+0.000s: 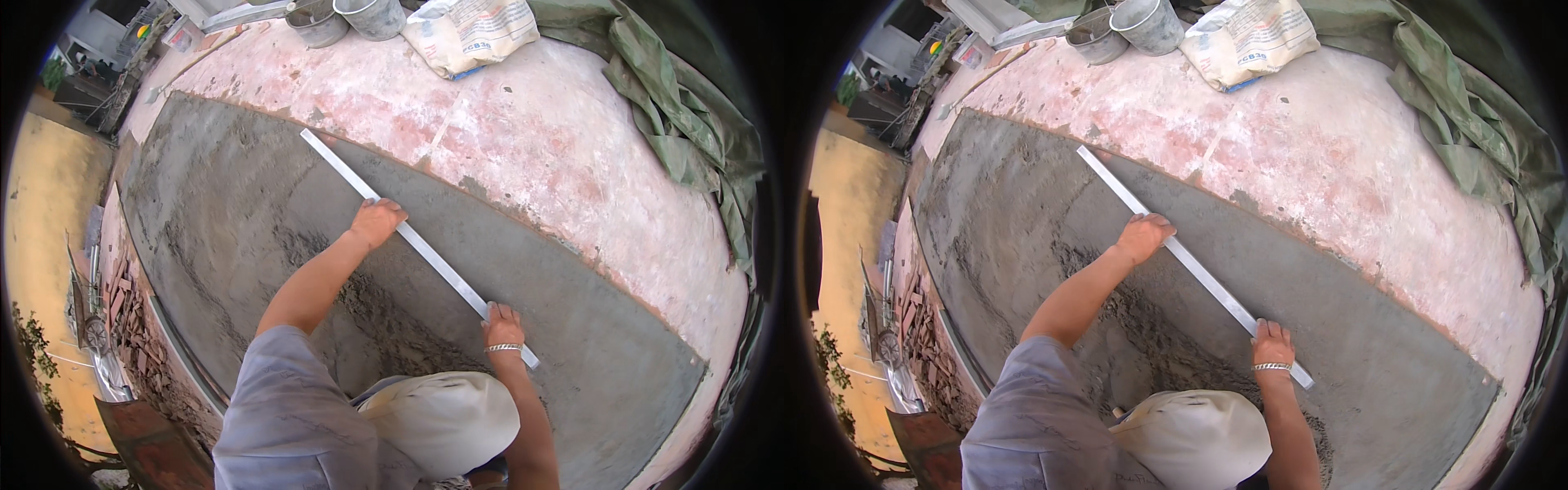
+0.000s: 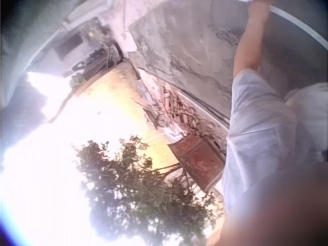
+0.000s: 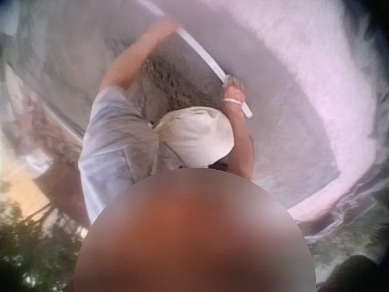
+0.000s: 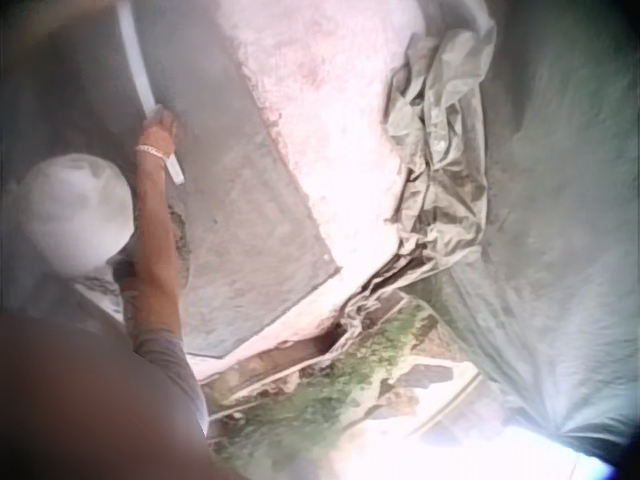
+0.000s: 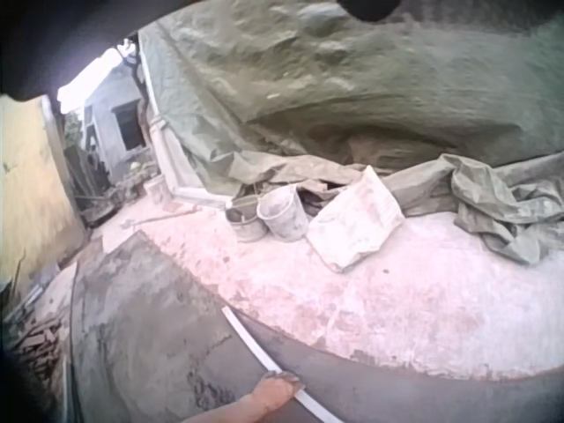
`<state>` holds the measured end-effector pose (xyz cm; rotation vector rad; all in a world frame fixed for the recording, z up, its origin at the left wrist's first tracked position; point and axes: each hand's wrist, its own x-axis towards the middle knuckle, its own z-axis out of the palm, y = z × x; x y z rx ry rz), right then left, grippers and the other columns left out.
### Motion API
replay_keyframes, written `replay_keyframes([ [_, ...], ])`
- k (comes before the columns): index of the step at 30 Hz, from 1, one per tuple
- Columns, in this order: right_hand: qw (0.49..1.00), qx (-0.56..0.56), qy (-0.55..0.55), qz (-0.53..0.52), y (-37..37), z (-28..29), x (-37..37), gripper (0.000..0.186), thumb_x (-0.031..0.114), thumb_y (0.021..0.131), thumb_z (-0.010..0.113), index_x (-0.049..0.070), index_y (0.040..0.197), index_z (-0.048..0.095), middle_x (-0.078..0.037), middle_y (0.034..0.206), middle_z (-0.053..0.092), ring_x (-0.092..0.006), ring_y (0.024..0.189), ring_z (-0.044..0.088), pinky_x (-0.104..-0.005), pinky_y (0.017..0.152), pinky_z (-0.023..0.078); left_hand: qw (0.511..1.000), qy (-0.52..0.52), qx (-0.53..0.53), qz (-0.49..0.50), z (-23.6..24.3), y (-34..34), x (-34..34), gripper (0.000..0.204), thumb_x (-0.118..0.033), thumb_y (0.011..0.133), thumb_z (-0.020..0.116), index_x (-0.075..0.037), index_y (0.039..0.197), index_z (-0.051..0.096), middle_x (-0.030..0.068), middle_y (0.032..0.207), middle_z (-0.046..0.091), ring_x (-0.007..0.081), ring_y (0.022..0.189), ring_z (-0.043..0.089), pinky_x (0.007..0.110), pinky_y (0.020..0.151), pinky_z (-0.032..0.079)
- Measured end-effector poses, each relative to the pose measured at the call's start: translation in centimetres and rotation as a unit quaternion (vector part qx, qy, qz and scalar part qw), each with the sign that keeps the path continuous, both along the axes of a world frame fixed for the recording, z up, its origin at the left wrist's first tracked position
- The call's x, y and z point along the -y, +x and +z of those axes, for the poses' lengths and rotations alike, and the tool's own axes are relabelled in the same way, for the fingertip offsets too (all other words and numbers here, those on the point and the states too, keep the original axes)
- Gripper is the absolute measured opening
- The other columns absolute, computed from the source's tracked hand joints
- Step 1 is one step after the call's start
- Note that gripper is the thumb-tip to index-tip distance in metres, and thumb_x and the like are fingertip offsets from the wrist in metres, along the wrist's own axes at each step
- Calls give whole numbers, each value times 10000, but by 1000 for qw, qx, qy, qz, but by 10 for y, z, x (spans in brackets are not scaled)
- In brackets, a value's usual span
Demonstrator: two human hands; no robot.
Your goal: The person levels a freshly poured concrete slab using a long metal straightedge and a trowel. They repeatedly drag the straightedge across the surface to flatten it and use the trowel to smooth edges and fill low spots.
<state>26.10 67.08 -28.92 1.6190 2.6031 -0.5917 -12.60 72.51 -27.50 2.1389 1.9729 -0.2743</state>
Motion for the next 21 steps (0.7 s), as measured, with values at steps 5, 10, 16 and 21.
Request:
replay_keyframes([
  [5, 999, -3, -47, 16, -34, 8, 12, 404, 211, 827, 687, 157, 1224, 630, -27, 1128, 613, -262, 1109, 591, -461, 861, 534, 999, 28, 13, 36, 1, -33, 59, 361, -105, 796, 725, -158, 1147, 661, 40, 1158, 649, 258, 1180, 572, 453, 1026, 438],
  [10, 994, 46, -78, 56, 19, 22, 33, 310, 179, 899, 544, 160, 1191, 644, -27, 1135, 626, -255, 1092, 606, -477, 867, 524, 993, -97, 7, -73, 30, 8, 99, 353, -152, 797, 731, -159, 1145, 671, 52, 1076, 655, 276, 1097, 605, 455, 1013, 448],
  [16, 989, 61, 84, -109, 148, 76, -17, 451, 174, 821, 707, 96, 1254, 606, -123, 1277, 567, -327, 1164, 563, -474, 980, 479, 981, 55, 152, -110, 36, 92, 15, 345, -146, 771, 763, -124, 1101, 663, 72, 1042, 650, 310, 1002, 628, 455, 897, 498],
  [21, 950, 138, -1, -278, 281, 145, 5, 478, 156, 832, 728, 62, 1273, 568, -150, 1345, 525, -369, 1206, 534, -433, 1014, 476, 981, 55, 136, -123, 17, 151, -85, 368, -149, 777, 771, -98, 1124, 660, 81, 1063, 651, 318, 1022, 625, 459, 881, 509],
])
